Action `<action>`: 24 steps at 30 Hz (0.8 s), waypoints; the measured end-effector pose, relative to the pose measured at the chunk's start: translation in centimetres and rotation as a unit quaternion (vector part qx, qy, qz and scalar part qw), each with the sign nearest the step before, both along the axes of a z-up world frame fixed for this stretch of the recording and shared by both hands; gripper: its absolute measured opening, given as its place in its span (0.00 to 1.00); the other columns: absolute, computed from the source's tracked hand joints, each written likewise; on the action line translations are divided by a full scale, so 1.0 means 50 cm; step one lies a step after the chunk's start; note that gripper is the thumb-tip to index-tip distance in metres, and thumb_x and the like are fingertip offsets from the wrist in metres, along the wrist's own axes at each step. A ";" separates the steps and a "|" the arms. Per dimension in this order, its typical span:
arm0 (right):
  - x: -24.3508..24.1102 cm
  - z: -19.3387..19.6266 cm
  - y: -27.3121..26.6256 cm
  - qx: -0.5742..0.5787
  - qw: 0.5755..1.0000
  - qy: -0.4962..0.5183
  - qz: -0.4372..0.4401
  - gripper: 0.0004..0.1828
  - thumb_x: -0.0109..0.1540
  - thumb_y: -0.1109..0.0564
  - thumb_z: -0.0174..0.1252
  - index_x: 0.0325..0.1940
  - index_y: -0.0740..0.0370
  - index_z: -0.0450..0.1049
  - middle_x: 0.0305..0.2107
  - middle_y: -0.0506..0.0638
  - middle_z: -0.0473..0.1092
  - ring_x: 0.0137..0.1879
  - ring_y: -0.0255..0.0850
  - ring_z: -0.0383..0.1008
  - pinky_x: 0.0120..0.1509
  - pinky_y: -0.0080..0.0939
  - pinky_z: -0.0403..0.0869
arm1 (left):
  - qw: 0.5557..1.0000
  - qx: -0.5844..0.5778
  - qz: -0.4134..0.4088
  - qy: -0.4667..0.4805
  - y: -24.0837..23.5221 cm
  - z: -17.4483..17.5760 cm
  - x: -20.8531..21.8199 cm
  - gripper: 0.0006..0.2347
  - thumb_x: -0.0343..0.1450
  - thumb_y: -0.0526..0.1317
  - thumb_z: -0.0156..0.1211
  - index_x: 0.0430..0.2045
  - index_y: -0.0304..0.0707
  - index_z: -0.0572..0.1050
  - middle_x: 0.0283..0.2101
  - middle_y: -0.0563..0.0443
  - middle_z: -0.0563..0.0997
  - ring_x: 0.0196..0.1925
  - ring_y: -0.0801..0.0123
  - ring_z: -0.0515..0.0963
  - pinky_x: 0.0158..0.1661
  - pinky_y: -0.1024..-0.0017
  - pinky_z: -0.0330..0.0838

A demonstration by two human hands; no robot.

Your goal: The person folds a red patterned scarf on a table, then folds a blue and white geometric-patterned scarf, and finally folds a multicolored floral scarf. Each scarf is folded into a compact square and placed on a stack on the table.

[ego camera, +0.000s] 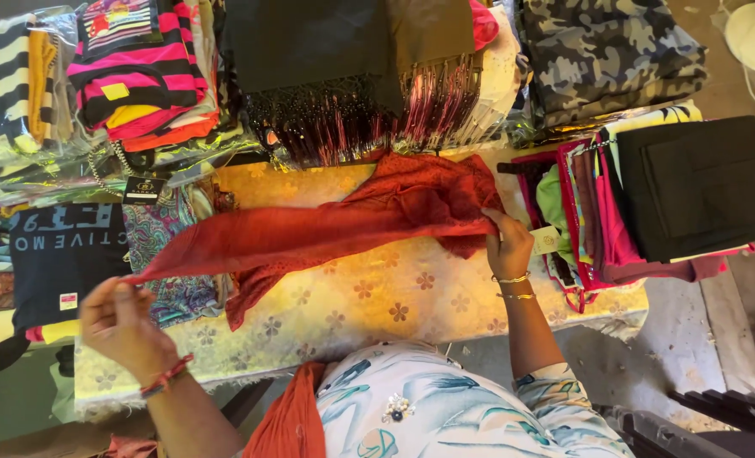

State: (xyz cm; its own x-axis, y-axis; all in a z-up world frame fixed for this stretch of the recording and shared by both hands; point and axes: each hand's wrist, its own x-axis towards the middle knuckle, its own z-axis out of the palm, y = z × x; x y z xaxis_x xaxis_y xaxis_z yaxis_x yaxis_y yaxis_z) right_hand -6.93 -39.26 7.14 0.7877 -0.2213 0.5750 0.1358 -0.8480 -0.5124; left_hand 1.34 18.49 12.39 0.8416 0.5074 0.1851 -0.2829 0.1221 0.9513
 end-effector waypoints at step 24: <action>-0.067 -0.225 -0.131 0.465 0.876 0.065 -0.110 0.07 0.62 0.51 0.67 0.39 0.54 0.79 0.34 0.42 0.77 0.38 0.31 0.75 0.45 0.33 0.75 | 0.981 0.009 0.194 -0.022 0.317 -0.111 -0.005 0.07 0.80 0.24 0.53 0.50 0.31 0.72 0.44 0.45 0.84 0.37 0.68 0.86 0.37 0.73 0.83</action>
State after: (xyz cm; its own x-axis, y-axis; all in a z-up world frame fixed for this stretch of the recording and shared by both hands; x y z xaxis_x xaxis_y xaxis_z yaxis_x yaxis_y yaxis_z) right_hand -10.30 -45.83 -4.13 0.7122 -0.7014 -0.0268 -0.0905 -0.0540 -0.9944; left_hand 1.11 34.36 6.84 0.5768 0.7843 0.2282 -0.3458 -0.0187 0.9381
